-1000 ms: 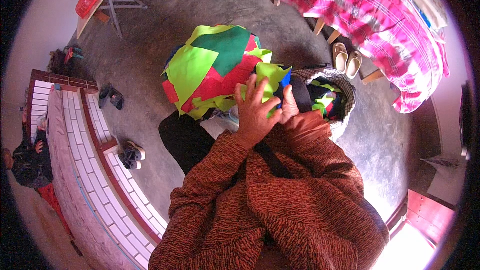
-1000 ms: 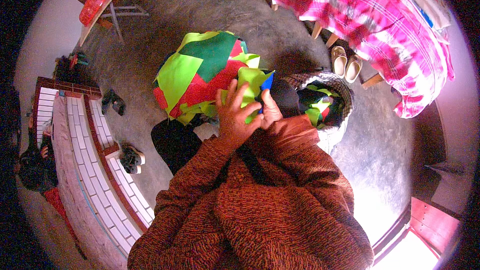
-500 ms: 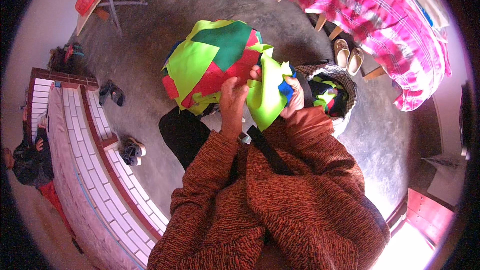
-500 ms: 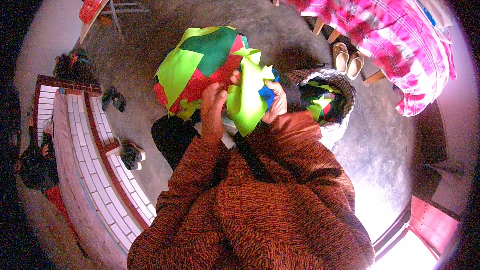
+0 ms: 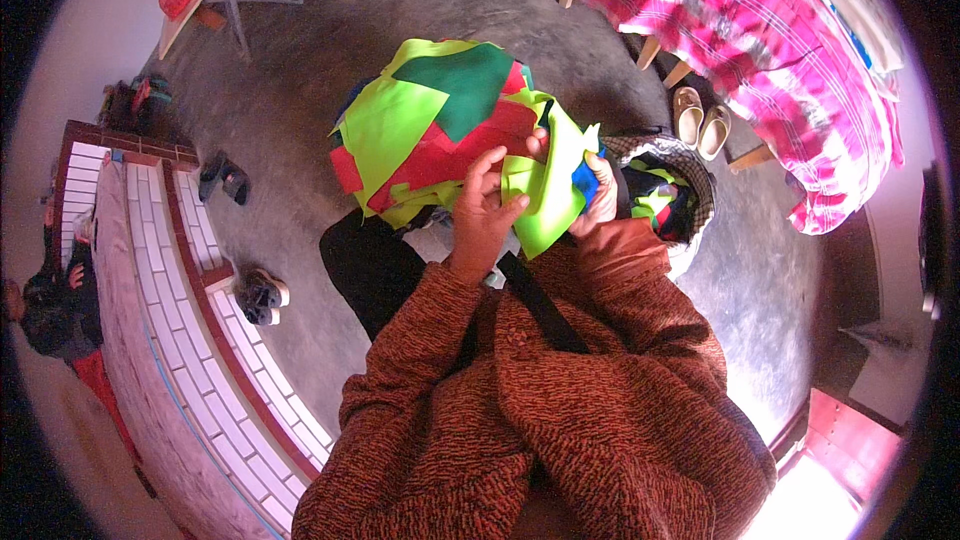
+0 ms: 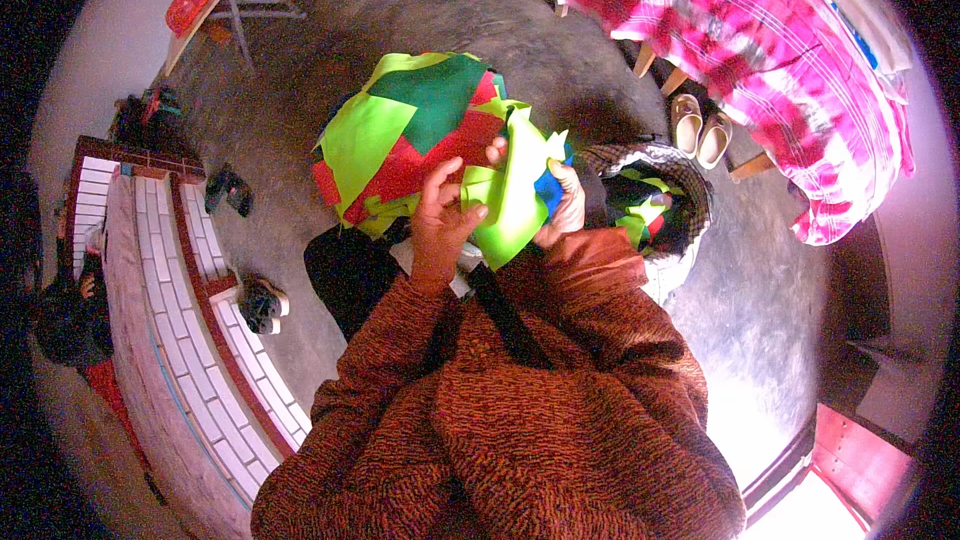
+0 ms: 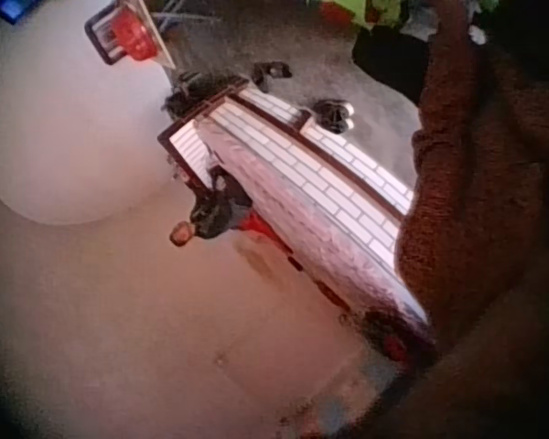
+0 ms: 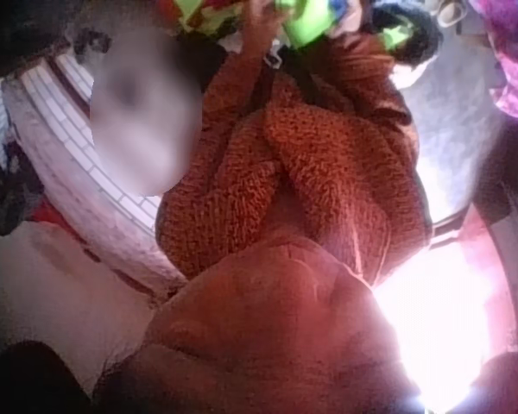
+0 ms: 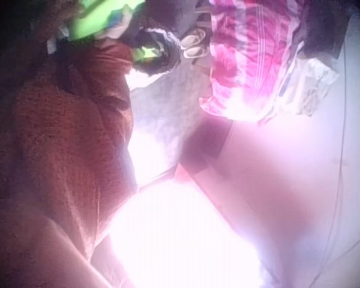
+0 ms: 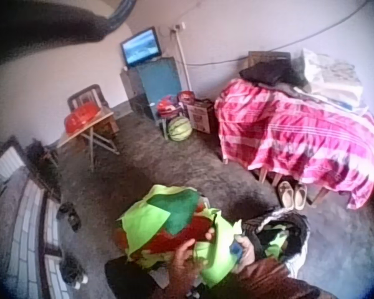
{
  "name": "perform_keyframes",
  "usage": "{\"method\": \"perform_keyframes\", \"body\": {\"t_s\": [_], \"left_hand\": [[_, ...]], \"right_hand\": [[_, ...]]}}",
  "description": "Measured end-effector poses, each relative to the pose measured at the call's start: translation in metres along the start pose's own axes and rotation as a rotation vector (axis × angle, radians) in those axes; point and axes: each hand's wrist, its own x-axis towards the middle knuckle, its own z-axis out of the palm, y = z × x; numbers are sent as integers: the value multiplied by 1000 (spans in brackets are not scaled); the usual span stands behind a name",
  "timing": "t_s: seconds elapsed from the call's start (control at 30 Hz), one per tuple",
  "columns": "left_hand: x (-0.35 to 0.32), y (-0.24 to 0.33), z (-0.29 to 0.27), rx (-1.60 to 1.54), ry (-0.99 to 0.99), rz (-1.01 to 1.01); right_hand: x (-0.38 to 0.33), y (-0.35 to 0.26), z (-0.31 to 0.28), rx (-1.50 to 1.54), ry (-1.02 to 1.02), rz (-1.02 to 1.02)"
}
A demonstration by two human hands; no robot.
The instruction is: The person sits on the floor and repeatedly folds small, colorful pieces of fabric by hand. They pick up individual pieces from a pile, fold them, and place them into a woven basket. The task involves handling multiple colors including green, red, blue, and yellow.
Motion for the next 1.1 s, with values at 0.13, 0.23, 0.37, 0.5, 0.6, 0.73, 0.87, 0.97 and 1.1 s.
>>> {"method": "perform_keyframes", "body": {"t_s": [0.13, 0.23, 0.37, 0.5, 0.6, 0.73, 0.87, 0.97, 1.1], "left_hand": [[-1, -4, 1, 14, -15, 27], [-3, -14, -2, 11, -6, 26], [-5, -6, 1, 101, 41, -16], [-5, -22, -9, 293, 101, -40], [-3, -25, -9, 491, 75, 10], [2, -13, 0, 413, 54, 22], [-1, -20, -3, 392, 26, -28], [-6, -26, -5, 578, 54, 150], [-8, -10, 0, 590, 76, 187]], "right_hand": [[0, 0, -3, 19, -27, -12], [-2, 0, 1, 2, -16, -10], [-3, 0, 6, -27, 20, -2], [-1, 3, 4, -110, -92, 75], [-3, 5, 7, -167, -78, 11], [-1, 1, 5, -100, -88, 27], [-4, 7, 8, -110, 12, 92], [-6, 8, 10, -140, -3, 166], [-5, 9, -17, -242, 196, 87]]}}
